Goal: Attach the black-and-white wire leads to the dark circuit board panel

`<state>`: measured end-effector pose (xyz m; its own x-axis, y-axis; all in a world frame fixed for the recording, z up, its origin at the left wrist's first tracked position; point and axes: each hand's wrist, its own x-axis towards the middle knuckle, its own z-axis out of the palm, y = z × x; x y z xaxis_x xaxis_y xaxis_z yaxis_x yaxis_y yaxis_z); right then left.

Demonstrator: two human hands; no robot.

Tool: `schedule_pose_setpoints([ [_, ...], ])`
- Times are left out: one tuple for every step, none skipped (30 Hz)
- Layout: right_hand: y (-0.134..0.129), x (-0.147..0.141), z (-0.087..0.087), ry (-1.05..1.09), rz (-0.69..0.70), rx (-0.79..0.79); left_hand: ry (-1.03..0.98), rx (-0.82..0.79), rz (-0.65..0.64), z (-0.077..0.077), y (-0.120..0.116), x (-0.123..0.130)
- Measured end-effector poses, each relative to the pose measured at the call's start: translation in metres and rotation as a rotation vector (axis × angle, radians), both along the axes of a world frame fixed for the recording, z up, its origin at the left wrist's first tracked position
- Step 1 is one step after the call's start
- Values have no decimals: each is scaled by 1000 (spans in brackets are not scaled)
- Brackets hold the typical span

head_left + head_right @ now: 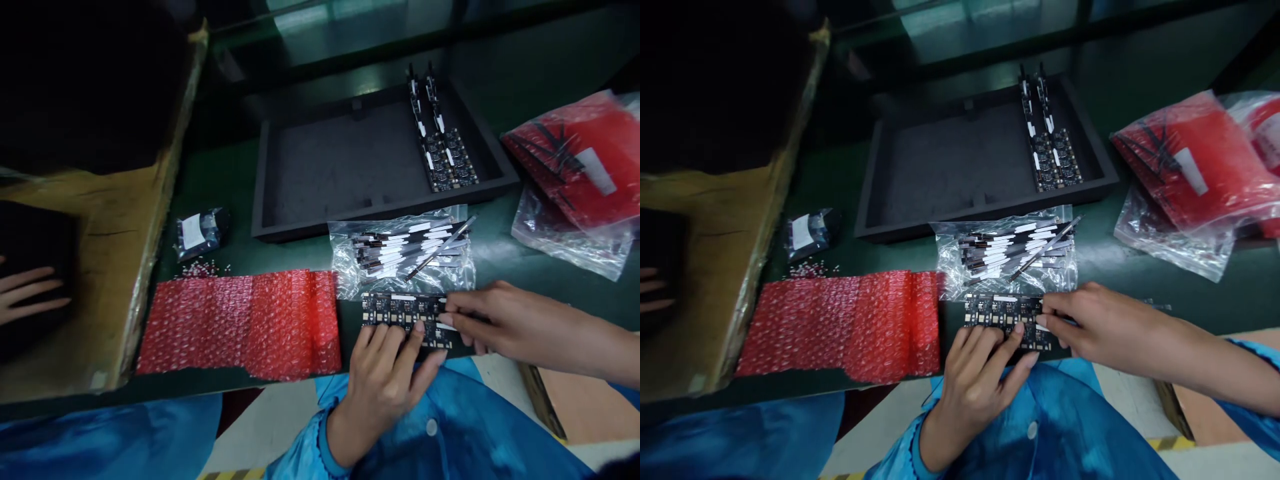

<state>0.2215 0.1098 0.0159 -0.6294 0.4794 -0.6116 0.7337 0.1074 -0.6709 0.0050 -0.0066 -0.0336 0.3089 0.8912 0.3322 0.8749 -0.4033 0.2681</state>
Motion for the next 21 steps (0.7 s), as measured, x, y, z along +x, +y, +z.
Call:
schedule_pose_setpoints([
  [1, 3, 3, -5, 2, 45, -3, 3, 4, -1, 0, -1],
  [1, 6, 6, -3, 6, 91, -4, 10, 7, -2, -1, -1],
  [2, 10, 10, 5, 2, 138, -3, 21, 7, -3, -2, -2],
  [3, 13, 14, 21, -14, 179, -2, 33, 7, -4, -3, -2],
  [4, 17, 19, 43, -41, 207, -1, 44, 5, -5, -4, -3],
  [5, 20, 23, 73, -76, 217, 2, 52, 2, -6, -5, -3],
  [6, 22, 27, 101, -118, 208, 4, 56, -1, -7, -6, -4],
  [7, 24, 30, 123, -157, 188, 6, 58, 0, -7, -6, -4],
  [7, 24, 32, 139, -189, 162, 5, 57, 1, -7, -6, -4],
  [7, 24, 32, 143, -213, 130, 4, 55, 2, -7, -6, -3],
  [6, 24, 31, 142, -235, 95, -1, 54, 4, -6, -6, -3],
  [4, 23, 29, 146, -253, 58, -9, 51, 8, -5, -5, -3],
  [2, 21, 26, 155, -267, 23, -19, 48, 13, -5, -5, -2],
  [0, 20, 22, 171, -275, -12, -30, 42, 18, -4, -5, -2],
  [-2, 18, 19, 188, -281, -43, -42, 36, 23, -3, -5, -2],
  [-3, 16, 16, 204, -282, -67, -56, 26, 28, -2, -5, -2],
  [-5, 14, 14, 218, -278, -83, -73, 14, 29, -2, -5, -3],
  [-7, 12, 13, 225, -271, -92, -95, 1, 30, -1, -6, -3],
  [-8, 10, 13, 229, -265, -94, -126, -8, 37, 0, -6, -3],
  [-9, 8, 13, 238, -254, -92, -165, -15, 50, 1, -7, -4],
  [-11, 5, 14, 247, -242, -87, -212, -22, 67, 2, -7, -4],
])
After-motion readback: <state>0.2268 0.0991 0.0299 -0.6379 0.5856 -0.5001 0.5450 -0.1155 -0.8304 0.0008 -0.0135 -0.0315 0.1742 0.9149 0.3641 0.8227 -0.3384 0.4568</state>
